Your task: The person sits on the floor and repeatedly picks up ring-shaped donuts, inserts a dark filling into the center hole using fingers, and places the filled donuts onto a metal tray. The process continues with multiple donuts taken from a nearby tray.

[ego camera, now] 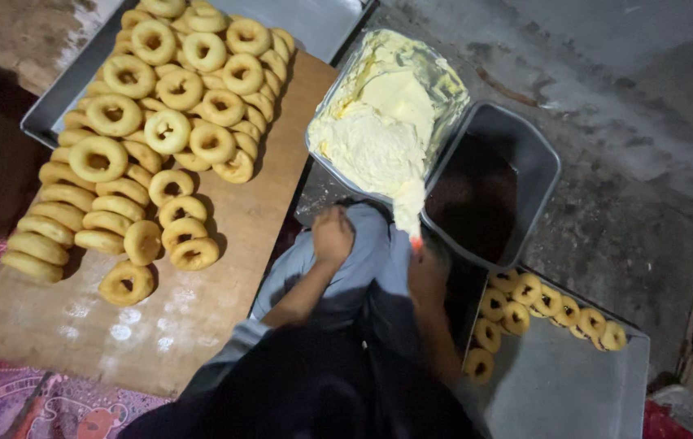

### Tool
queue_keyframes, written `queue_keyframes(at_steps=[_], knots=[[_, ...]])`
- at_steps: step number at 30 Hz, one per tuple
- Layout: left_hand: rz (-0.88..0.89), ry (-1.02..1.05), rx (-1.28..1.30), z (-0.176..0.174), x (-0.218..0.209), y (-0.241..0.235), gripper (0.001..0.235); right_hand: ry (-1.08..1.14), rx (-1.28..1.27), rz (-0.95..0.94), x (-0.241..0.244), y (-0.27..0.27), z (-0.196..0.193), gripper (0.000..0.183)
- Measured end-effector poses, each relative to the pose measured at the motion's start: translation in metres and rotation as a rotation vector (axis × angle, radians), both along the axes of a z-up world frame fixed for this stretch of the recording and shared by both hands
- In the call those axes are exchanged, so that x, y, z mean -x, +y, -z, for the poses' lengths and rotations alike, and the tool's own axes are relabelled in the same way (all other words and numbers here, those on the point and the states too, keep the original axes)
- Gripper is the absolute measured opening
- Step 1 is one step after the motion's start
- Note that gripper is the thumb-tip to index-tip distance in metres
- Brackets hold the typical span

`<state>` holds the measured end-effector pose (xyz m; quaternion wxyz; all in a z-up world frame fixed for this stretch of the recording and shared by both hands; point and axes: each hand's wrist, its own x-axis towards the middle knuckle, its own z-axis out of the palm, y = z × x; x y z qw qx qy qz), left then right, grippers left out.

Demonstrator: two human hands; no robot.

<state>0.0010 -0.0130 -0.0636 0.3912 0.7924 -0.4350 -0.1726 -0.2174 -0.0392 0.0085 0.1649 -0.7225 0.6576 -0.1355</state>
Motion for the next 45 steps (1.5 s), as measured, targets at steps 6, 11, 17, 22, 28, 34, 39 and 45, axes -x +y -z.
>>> queue_keyframes(at_steps=[6, 11, 17, 22, 28, 34, 39, 45], knots=[[-0.173, -0.096, -0.083, 0.016, -0.024, 0.063, 0.036, -0.097, -0.080, -0.032, -0.061, 0.035, 0.028, 0.041], [-0.217, 0.101, -0.071, 0.024, -0.044, 0.079, 0.026, -0.846, -0.719, 0.177, -0.105, 0.012, 0.028, 0.037], [-0.226, 0.119, -0.110, 0.031, -0.043, 0.074, 0.019, -0.832, -0.475, 0.075, -0.089, -0.016, -0.042, 0.030], [-0.219, 0.047, -0.042, 0.033, -0.045, 0.070, 0.016, 0.060, 0.201, -0.181, -0.070, -0.033, -0.066, 0.042], [-0.184, 0.034, -0.048, 0.040, -0.045, 0.072, 0.015, -0.328, 0.031, -0.228, -0.079, -0.028, -0.020, 0.049], [-0.199, 0.043, -0.049, 0.037, -0.041, 0.072, 0.017, -0.304, 0.235, -0.250, -0.093, -0.031, 0.013, 0.052], [-0.218, 0.126, -0.054, 0.033, -0.049, 0.075, 0.018, 0.030, 0.314, -0.042, -0.105, -0.047, 0.020, 0.061], [-0.206, 0.081, -0.054, 0.035, -0.044, 0.069, 0.018, -0.428, 0.358, -0.304, -0.122, -0.067, 0.002, 0.051]])
